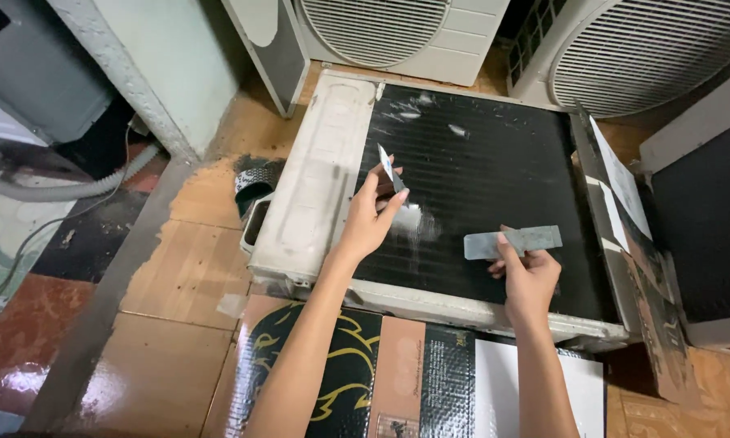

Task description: Cleaning and straightening the fins of an air conditioner unit using small handheld scrapers

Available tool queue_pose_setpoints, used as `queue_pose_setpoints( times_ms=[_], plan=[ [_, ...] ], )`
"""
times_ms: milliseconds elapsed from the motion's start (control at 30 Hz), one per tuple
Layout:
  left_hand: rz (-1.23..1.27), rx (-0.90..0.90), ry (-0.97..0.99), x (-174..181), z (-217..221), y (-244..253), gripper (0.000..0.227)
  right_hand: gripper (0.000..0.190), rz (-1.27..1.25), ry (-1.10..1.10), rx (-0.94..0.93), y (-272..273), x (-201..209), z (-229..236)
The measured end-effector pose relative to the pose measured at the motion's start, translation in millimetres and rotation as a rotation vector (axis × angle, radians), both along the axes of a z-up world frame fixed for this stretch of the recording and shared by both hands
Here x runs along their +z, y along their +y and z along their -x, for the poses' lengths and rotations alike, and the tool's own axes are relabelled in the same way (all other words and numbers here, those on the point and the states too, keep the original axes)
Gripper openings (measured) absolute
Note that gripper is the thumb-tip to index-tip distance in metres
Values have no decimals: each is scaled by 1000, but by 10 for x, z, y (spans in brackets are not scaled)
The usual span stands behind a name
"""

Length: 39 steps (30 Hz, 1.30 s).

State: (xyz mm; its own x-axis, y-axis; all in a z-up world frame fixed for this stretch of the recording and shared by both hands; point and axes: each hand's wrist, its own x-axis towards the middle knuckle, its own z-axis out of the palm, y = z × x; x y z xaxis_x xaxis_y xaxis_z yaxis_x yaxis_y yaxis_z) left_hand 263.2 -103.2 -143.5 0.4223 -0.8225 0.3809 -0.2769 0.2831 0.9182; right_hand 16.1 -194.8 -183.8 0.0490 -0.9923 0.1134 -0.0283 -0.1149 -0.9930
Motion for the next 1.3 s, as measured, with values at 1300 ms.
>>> queue_pose_setpoints(
  times_ms=[1300],
  plan=[
    [-49, 62, 51, 91, -7, 144, 54, 20, 15, -13, 14, -103, -199, 50]
  ],
)
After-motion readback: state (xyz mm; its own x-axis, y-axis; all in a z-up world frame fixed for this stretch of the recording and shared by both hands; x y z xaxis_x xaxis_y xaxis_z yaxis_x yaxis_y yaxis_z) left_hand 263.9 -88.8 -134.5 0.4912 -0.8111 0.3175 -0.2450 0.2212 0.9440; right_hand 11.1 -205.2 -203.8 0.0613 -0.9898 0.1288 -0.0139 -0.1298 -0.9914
